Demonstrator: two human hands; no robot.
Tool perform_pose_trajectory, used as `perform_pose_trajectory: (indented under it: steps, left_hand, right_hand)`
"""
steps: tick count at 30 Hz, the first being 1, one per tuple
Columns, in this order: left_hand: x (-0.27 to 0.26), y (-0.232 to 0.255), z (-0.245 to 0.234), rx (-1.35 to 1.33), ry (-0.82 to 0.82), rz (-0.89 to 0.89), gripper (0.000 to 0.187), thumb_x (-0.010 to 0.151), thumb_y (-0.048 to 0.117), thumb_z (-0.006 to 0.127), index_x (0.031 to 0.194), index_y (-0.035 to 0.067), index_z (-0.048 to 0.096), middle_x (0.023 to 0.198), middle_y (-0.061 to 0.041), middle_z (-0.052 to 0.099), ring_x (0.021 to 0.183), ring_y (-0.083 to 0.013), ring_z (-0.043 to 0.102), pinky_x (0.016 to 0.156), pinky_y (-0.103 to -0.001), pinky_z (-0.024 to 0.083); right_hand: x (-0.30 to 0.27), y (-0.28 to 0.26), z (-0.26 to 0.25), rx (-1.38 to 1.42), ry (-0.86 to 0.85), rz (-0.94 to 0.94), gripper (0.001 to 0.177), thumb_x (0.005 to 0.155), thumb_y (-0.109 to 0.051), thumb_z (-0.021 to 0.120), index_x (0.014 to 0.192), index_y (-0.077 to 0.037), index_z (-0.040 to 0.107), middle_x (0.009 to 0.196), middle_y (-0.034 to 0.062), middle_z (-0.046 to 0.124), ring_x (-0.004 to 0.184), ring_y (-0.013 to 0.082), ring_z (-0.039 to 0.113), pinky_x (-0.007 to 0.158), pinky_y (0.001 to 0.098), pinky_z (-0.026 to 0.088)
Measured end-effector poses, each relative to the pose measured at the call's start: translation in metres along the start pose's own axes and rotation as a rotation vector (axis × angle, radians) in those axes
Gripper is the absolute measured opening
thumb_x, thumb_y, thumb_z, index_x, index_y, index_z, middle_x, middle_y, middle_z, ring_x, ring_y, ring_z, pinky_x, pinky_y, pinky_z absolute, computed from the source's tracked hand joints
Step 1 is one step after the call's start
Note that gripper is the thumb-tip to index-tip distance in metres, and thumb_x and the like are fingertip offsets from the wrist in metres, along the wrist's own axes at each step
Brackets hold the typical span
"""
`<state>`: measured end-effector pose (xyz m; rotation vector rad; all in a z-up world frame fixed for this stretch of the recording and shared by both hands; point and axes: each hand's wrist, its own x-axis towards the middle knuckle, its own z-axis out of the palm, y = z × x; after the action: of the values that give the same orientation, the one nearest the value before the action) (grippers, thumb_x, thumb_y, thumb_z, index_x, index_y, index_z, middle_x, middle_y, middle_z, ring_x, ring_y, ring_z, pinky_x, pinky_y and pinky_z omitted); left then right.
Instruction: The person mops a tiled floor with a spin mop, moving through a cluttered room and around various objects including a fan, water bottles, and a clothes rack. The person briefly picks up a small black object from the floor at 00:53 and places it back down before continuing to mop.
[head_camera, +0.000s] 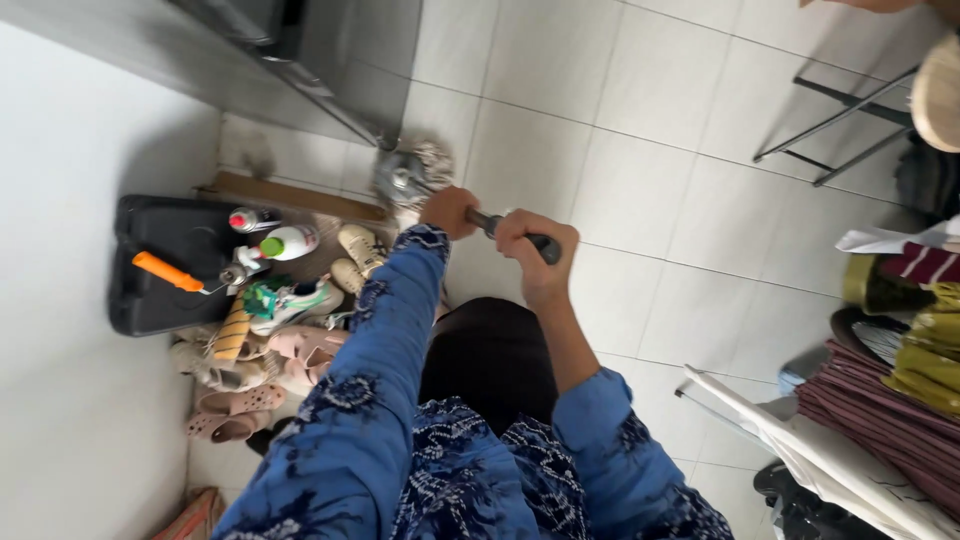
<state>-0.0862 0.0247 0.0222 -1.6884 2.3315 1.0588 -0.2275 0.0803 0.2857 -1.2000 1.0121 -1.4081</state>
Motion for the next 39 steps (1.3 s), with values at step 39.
perform_pose_trajectory:
  steps: [39]
  left_hand:
    - [0.041, 0.653, 0.347, -0.207, -0.474, 0.609, 0.020, 0.087, 0.019, 0.056, 0.086, 0.013, 0.075, 0.095, -0.012, 0.073, 0.102, -0.0402, 0.068, 0.105, -0.051, 0.054]
  right_hand:
    - [-0.254, -0.156, -0.531, -0.563, 0.945, 0.074, 0.023, 0.070, 0.002, 0.049, 0.052, -0.009, 0.058, 0.046, 0.0017, 0.042, 0.046, 0.0095, 0.034, 0.045, 0.0249, 0.038]
